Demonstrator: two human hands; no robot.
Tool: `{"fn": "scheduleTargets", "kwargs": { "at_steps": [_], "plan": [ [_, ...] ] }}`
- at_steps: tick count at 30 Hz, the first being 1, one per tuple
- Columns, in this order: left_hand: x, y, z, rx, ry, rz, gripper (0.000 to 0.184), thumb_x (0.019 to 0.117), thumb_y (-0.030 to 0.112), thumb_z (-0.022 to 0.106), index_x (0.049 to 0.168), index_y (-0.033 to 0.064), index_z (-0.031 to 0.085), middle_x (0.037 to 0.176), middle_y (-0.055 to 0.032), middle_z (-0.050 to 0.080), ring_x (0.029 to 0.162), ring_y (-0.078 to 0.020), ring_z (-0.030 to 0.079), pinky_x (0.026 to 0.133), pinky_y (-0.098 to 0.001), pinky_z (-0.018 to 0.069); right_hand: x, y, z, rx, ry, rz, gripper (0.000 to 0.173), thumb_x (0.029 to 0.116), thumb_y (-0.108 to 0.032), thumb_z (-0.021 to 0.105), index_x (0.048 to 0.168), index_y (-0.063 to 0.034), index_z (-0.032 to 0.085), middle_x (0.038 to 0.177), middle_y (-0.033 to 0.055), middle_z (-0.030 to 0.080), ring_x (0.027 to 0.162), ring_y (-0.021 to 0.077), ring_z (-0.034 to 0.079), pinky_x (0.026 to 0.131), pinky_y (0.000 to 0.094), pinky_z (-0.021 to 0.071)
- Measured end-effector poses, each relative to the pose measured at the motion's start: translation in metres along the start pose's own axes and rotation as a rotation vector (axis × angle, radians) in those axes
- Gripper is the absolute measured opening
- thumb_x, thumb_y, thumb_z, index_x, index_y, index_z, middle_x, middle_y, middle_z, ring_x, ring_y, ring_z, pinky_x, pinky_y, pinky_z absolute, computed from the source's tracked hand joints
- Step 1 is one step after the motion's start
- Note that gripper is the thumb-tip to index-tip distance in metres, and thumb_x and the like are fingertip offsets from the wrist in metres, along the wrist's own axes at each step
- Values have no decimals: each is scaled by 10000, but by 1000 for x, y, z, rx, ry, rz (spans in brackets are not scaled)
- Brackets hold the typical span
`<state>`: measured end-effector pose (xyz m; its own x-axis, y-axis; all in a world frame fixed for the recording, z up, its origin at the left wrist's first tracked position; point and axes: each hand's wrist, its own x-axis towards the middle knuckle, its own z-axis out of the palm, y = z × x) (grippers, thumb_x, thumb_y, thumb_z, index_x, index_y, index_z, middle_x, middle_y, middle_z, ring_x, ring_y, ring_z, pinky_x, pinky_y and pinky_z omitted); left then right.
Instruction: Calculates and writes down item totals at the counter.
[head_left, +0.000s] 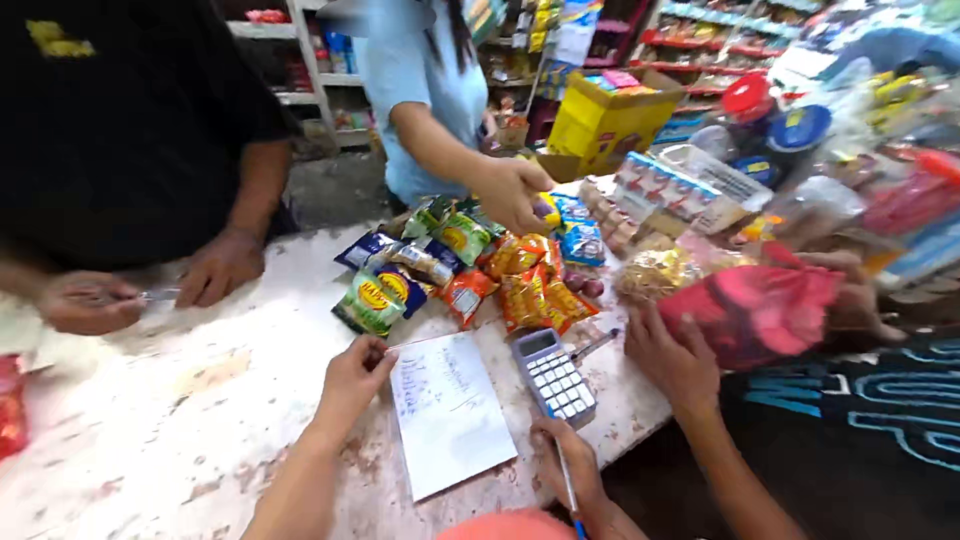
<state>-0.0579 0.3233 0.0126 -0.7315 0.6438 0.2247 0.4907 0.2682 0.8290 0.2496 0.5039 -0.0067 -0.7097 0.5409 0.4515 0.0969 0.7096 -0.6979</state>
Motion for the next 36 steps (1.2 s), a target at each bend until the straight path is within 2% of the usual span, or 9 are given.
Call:
{"fn": "scheduleTargets", "kwargs": {
  "at_steps": [3, 7, 10, 15, 19, 22, 26, 30, 36],
  "plan": [
    [2, -2, 0, -4, 28, 8, 303, 978, 265, 636, 1107, -7, 676, 773, -43, 680, 636, -79, 633, 608, -269, 551, 7, -3, -3, 174, 3, 5, 330, 1096, -257, 456, 1132, -1, 661, 924, 56, 725, 722, 8, 639, 692, 162, 550],
    [1, 0, 0, 66, 91, -23, 256, 972, 223, 629, 1092, 4, 689, 876, -89, 706, 693, -117, 650, 652, -306, 557, 54, -18, -11, 137, 77, -42, 302, 1079, -171, 470, 1112, 70, 647, 916, 96, 734, 810, 93, 711, 765, 267, 605],
    [1, -2, -2, 63, 132, -48, 245, 966, 185, 644, 1092, -20, 692, 964, -138, 711, 749, -171, 666, 702, -363, 569, 114, -29, -13, 181, 256, 53, 355, 1001, -100, 541, 1253, 147, 505, 1172, 199, 694, 1074, 188, 695, 947, 349, 570],
    [3, -1, 0, 4, 200, 24, 257, 959, 204, 635, 1061, -27, 680, 876, -103, 691, 712, -113, 633, 672, -300, 542, 206, -16, -15, 578, 402, 442, 616, 1032, -243, 590, 1539, -59, 292, 1500, 158, 484, 1285, 218, 563, 1023, 418, 513],
    [5, -2, 4, -35, 225, 54, 292, 949, 249, 617, 1046, -19, 680, 834, -68, 682, 678, -39, 605, 639, -220, 516, 254, -29, -11, 882, 225, 654, 523, 1080, -424, 474, 1505, -135, 380, 1418, 112, 551, 1139, 221, 626, 910, 397, 538],
    [2, -1, 3, -55, 221, 43, 274, 945, 247, 625, 1042, -1, 688, 830, -50, 685, 680, -37, 611, 641, -222, 525, 268, -39, 1, 1066, 182, 725, 487, 1066, -477, 470, 1367, -97, 524, 1117, 98, 669, 913, 213, 678, 804, 405, 589],
    [2, 2, 5, -123, 215, 86, 256, 923, 240, 647, 1005, 3, 700, 794, -6, 685, 654, 11, 605, 618, -171, 523, 278, -44, 10, 1171, 279, 728, 262, 1070, -237, 524, 1254, -53, 494, 836, 81, 590, 669, 173, 609, 668, 351, 587],
    [0, 3, 6, -211, 174, 126, 226, 909, 221, 671, 990, 14, 707, 795, 28, 690, 661, 53, 605, 622, -127, 522, 279, -46, 7, 1117, 477, 773, 247, 1012, -40, 556, 1251, -23, 492, 779, 87, 578, 567, 143, 576, 519, 283, 538],
    [-2, 9, 3, -562, 0, 1, 215, 934, 158, 612, 1097, 25, 658, 875, 52, 711, 706, -10, 658, 636, -166, 555, 247, -38, -1, 990, 693, 665, 285, 1011, 2, 548, 1286, -29, 479, 901, 100, 581, 665, 140, 587, 565, 276, 526]
  ]
}}
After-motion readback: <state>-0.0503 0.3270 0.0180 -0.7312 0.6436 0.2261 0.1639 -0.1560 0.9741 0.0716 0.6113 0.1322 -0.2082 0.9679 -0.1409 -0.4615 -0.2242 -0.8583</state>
